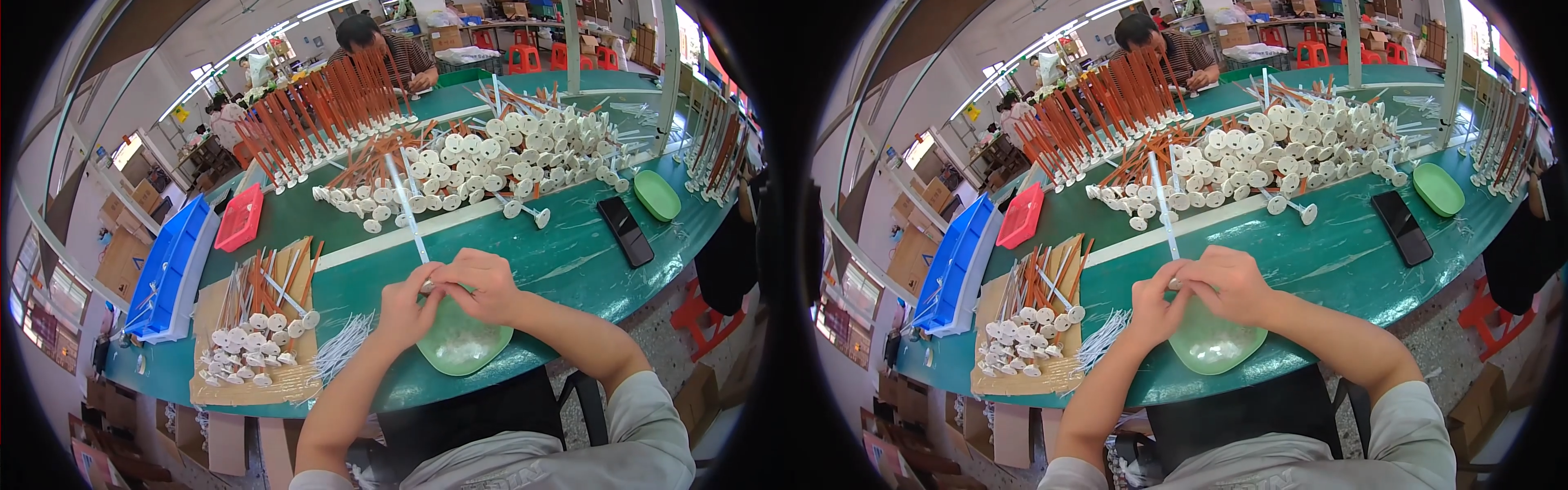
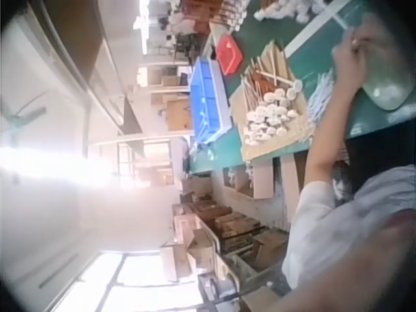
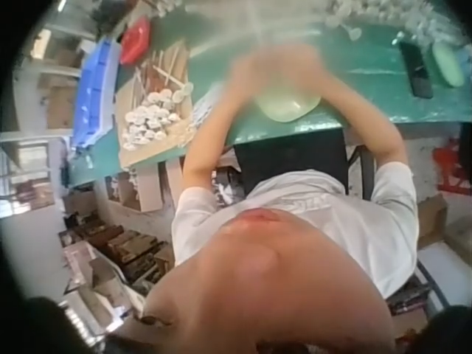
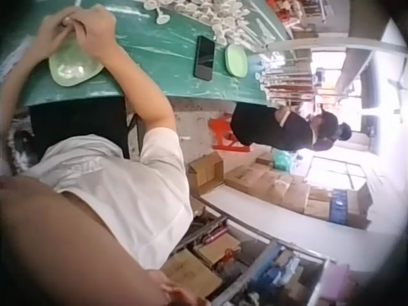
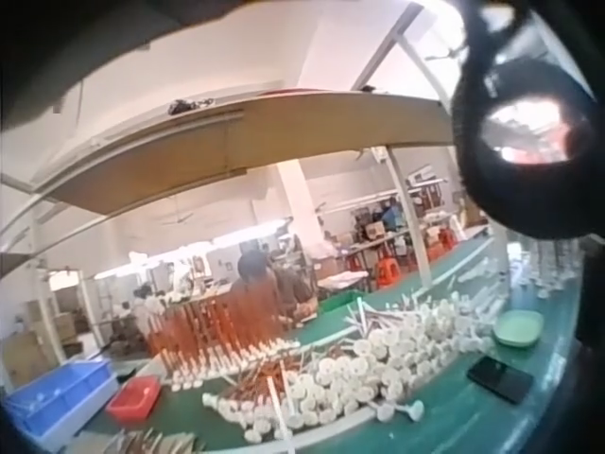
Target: Assembling small plastic base components onto long strips or rods at a shared workbench.
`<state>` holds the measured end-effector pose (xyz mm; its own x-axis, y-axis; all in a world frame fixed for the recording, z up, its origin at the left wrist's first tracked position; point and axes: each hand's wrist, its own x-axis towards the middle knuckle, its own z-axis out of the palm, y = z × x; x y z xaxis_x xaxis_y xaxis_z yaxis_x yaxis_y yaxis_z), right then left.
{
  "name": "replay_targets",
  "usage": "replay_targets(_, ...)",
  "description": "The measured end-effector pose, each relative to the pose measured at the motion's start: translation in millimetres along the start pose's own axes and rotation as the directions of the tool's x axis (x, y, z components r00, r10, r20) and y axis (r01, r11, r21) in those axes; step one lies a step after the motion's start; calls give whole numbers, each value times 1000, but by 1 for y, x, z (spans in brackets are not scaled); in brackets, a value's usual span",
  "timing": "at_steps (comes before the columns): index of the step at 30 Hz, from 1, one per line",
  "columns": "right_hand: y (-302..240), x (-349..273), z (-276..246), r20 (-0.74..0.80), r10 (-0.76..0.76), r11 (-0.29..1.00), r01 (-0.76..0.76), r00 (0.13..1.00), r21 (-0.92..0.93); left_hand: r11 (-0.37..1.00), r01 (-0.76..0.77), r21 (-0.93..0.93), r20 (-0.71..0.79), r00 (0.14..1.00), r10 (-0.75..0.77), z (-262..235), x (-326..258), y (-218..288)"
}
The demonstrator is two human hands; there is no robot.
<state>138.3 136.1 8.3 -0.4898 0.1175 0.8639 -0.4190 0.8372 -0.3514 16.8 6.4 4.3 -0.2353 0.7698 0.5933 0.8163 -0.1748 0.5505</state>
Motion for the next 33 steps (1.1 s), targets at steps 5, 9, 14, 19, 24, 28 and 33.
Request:
replay_targets(5, -7, 5, 4, -112, -3, 1000, 2, 994, -15, 995, -30, -90, 14, 999, 32, 0, 4, -7)
replay_targets(9, -7, 5, 1, -193, -55, 997, 43, 980, -67, 998, 51, 36, -60, 997, -48, -10, 4, -14)
replay_targets(14, -5, -4, -2, 467, -39, 999, 43, 883, 3, 996, 86, -34, -166, 982, -91, -16, 8, -17)
replay_targets(19, -6, -8, -2, 680, -36, 999, 20, 732, 32, 999, 50, -1, -93, 994, -50, -12, 4, -16)
replay_targets(24, 0, -8, -1, 799, 10, 993, -101, 602, 63, 1000, 10, -4, -44, 999, -10, -9, 5, -14)
replay_targets(28, -1, -7, 0, 851, 92, 964, -262, 517, 55, 998, 1, -62, -35, 999, -3, -7, 3, -17)
replay_targets(33, 0, -5, 0, 825, 105, 936, -336, 556, 107, 994, 1, -110, -19, 1000, -3, -6, 3, -13)
